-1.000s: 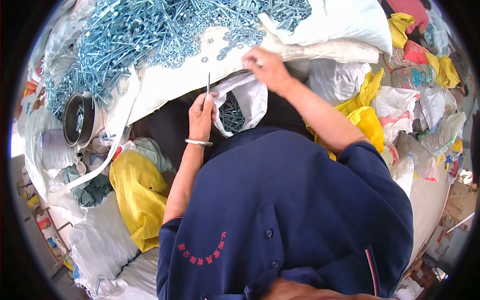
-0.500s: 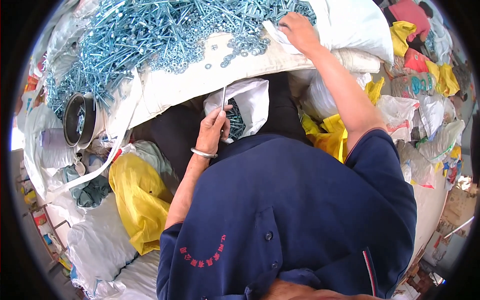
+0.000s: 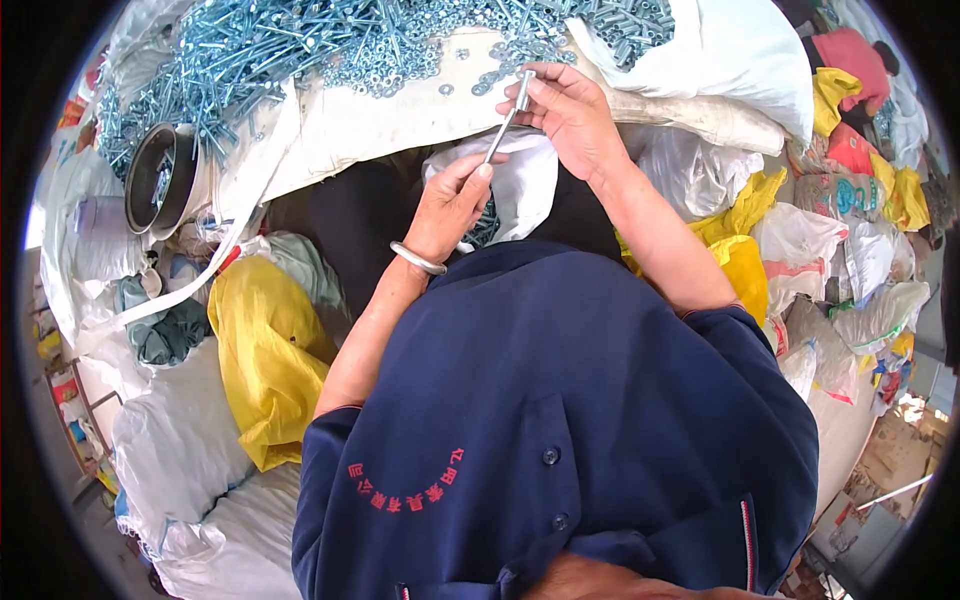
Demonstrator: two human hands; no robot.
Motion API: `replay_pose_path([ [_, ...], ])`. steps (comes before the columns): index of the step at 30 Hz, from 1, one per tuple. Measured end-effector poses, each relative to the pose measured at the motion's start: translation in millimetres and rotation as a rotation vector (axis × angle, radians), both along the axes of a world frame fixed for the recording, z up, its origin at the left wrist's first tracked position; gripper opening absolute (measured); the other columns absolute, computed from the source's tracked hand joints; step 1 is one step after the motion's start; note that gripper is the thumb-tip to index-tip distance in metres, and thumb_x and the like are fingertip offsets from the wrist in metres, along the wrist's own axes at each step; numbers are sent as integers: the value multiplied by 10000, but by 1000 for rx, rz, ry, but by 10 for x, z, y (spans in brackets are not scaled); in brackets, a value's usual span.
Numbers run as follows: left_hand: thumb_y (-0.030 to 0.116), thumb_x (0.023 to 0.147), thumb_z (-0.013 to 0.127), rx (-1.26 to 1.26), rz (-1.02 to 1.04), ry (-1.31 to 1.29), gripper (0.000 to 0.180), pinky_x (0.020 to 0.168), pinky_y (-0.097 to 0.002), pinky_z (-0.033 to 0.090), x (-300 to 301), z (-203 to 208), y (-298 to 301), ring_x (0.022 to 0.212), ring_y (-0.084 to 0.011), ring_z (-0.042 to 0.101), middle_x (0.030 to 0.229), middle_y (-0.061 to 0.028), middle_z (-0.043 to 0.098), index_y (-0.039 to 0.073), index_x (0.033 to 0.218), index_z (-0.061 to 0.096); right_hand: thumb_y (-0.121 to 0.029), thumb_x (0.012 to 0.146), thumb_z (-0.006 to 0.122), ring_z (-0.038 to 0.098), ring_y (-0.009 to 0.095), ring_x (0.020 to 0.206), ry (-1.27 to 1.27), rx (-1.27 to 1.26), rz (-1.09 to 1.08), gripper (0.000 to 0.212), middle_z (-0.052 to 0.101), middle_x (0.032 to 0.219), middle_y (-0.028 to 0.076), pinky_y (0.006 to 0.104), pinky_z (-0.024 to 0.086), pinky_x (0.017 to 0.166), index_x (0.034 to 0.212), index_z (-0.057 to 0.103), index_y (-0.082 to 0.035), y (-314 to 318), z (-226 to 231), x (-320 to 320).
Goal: The person assembles small plastic components onto blue metal screws using a handheld tool.
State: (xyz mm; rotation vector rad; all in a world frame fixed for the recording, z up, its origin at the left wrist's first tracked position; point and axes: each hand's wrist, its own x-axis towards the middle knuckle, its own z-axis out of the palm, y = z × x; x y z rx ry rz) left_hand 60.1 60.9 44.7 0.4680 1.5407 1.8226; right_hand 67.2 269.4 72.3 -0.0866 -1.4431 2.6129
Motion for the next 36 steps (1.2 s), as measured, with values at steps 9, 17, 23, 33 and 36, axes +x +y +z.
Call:
replay_pose_path([
  [9,197,999,538,-67,117,213,241,533,-210,311,12,-189,8,600,-38,361,664,58,425,43,1134,664,-72,943,590,675,283,961,-11,147,-88,182,665,998,164,363,548,817,1099,542,11,-223,-167,124],
  [17,411,1027,420,-109,282,188,485,526,-247,312,-53,-147,-140,579,-57,380,632,28,435,-20,1114,625,-170,985,537,643,131,869,113,897,-44,241,674,952,89,279,511,773,1015,638,46,-166,66,-64],
  [23,488,1034,324,-58,317,201,579,465,-215,216,-116,-113,-149,515,-33,286,603,56,394,0,1133,619,-152,883,606,604,374,862,233,1513,-133,209,608,909,167,393,483,771,1044,668,-34,-15,-243,-577],
  [33,457,1037,355,5,336,62,541,433,-202,205,-244,-237,-343,478,-25,274,601,59,397,-8,1090,626,-101,796,686,655,258,729,221,1490,-56,121,646,803,120,349,505,663,856,653,-1,82,-290,-955],
  [36,444,1029,402,56,326,31,483,455,-206,205,-258,-280,-336,505,-23,279,590,70,368,23,1064,635,-125,797,713,655,126,655,95,1269,-94,176,675,749,84,276,507,610,911,689,7,115,-229,-1202],
])
